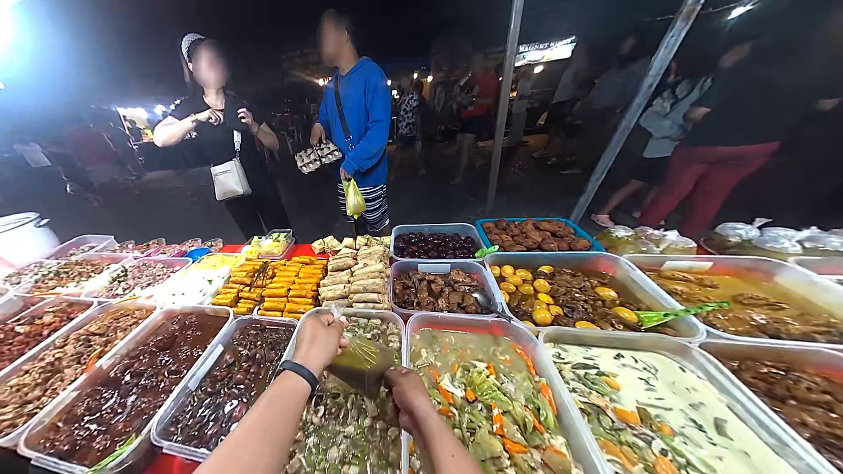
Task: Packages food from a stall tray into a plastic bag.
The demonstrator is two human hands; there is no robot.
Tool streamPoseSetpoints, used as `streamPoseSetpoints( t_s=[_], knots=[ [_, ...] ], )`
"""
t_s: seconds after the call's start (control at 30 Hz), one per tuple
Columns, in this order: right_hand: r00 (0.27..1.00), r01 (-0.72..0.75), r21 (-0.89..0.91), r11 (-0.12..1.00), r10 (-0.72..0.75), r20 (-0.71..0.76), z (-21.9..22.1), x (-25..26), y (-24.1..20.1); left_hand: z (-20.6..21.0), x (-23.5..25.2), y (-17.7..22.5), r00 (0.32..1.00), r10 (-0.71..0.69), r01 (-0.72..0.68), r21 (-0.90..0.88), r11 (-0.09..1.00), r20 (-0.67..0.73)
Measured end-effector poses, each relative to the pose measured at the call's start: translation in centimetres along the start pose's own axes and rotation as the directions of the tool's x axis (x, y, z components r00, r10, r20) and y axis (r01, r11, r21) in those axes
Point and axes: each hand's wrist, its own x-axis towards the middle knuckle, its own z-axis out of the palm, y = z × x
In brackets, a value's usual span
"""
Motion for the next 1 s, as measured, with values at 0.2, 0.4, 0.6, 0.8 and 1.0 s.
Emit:
streamPoseSetpoints(
  t_s=[0.2,0.4,0.6,0.8,1.0],
  knots=[
    [0.994,0.085,-0.403,0.911,-0.102,-0.022,-2.9,-0.1,-0.9,-0.3,1.5,-3.2,0.992,-0.129,0.129,-0.059,0.99,0.016],
    [0.975,0.157,-0.763,0.628,-0.221,0.02,-4.0,-0.7,-3.3,0.9,2.5,-5.8,0.98,-0.189,0.194,-0.123,0.973,0.057],
    [0.962,0.147,-0.941,0.304,-0.265,0.065,-2.4,-3.1,-7.1,1.2,2.2,-7.5,0.966,-0.249,0.258,-0.257,0.931,0.068],
    [0.889,0.308,-0.951,0.027,-0.365,0.277,0.9,-5.1,-10.7,0.4,2.0,-9.5,0.959,-0.269,0.281,-0.349,0.894,0.085],
    [0.774,0.417,-0.847,-0.33,-0.358,0.521,5.1,-7.5,-12.1,-0.9,1.4,-11.3,0.971,-0.194,0.229,-0.327,0.917,0.137]
  ],
)
